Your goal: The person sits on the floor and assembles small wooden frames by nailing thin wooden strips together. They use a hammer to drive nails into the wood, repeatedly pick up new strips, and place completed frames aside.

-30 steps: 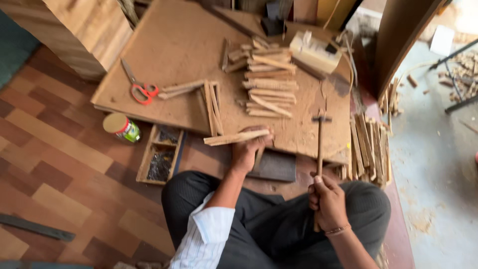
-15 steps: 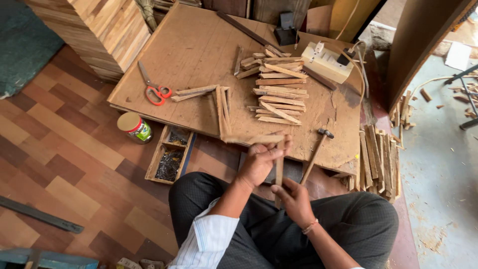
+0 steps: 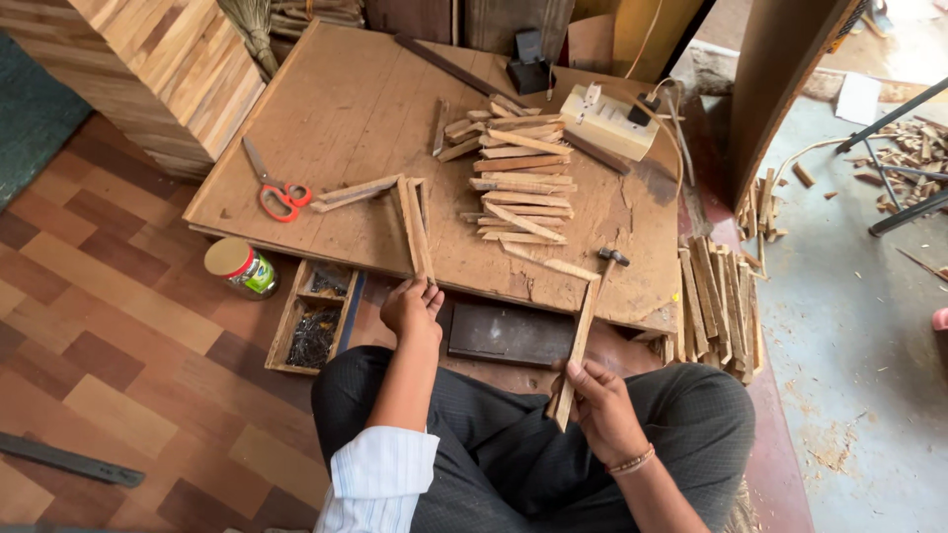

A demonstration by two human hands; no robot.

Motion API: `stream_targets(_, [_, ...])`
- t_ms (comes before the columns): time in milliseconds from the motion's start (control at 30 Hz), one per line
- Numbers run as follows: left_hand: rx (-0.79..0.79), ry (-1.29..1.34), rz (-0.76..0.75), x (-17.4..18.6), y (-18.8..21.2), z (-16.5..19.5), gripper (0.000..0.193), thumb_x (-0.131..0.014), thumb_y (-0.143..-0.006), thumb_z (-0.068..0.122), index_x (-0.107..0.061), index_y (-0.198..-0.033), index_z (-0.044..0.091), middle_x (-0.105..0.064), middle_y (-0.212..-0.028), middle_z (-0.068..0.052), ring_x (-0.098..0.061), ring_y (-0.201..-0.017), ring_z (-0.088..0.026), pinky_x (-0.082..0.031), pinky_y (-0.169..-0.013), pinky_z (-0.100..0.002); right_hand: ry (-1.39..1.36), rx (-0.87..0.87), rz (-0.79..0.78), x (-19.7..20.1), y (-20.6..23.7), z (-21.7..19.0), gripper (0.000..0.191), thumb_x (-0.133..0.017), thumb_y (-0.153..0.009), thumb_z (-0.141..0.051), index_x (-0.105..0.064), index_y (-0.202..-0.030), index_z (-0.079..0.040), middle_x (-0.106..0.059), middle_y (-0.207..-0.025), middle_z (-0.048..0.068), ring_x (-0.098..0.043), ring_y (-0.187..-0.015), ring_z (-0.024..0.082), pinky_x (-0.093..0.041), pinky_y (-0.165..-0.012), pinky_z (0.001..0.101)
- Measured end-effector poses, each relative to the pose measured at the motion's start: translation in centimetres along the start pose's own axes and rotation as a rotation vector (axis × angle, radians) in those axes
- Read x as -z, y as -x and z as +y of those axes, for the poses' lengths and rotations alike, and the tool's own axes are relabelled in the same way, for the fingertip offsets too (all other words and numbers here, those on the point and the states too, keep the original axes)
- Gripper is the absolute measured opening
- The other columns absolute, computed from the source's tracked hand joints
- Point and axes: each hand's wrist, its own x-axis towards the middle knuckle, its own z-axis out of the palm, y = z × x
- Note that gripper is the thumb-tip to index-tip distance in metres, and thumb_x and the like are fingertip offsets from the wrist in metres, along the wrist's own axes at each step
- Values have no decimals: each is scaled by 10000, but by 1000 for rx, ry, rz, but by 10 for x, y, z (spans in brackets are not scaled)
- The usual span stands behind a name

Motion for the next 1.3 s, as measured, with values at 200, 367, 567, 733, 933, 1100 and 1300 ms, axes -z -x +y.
stream_targets(200, [-54,-302,62,-7,15,1,199,-810,-818,85,-665,-950,49,-695,-837,-52,-603,-667,-128,-488,-545,-265,33,-32,-10,-2,11,4,284,-566,-1006,-222,-718,-1066,10,-730,-775,87,-674,-621,158,-478,-495,264])
stream_targets(367, [-248,-260,50,-8,13,-3,167,-806,-799,42,-670,-894,25,-694,-791,-66,-618,-632,-139,-468,-518,-278,-23,-45,-50,-3,17,1,298,-544,-1003,-224,-699,-1086,16,-733,-799,102,-720,-691,183,-560,-575,300])
stream_targets(567, [-745,-160,-36,-10,17,0,179,-759,-833,-1,-712,-1005,10,-746,-885,-40,-687,-758,-95,-572,-683,-209,-61,27,-149,0,23,-10,299,-546,-1009,-229,-696,-1108,9,-734,-840,84,-698,-708,158,-573,-602,316])
stream_targets(733, [-976,-233,-453,-8,41,19,195,-767,-945,66,-716,-1124,8,-683,-1018,-50,-613,-832,-107,-555,-731,-231,127,143,-162,3,28,-19,283,-599,-997,-240,-718,-1096,-3,-742,-837,64,-670,-684,137,-527,-595,279])
stream_targets(933, [-664,-103,-992,-6,79,33,257,-698,-1019,211,-701,-1219,51,-754,-1036,-71,-687,-912,-137,-578,-820,-282,412,323,-14,0,38,-14,288,-697,-937,-186,-766,-1134,13,-783,-865,59,-653,-739,91,-527,-661,248])
stream_targets(1100, [-395,61,-1088,-4,87,32,356,-727,-976,204,-688,-1280,23,-749,-1007,-85,-692,-888,-155,-572,-810,-312,537,470,95,-3,43,-6,327,-762,-861,-117,-748,-1157,20,-808,-859,59,-711,-744,94,-578,-641,249])
stream_targets(1300, [-278,30,-1009,-1,83,32,401,-792,-896,120,-682,-1263,0,-734,-997,-58,-681,-851,-138,-583,-806,-313,620,627,65,-2,41,-1,307,-765,-859,-122,-745,-1141,-3,-798,-878,53,-739,-768,87,-602,-663,234])
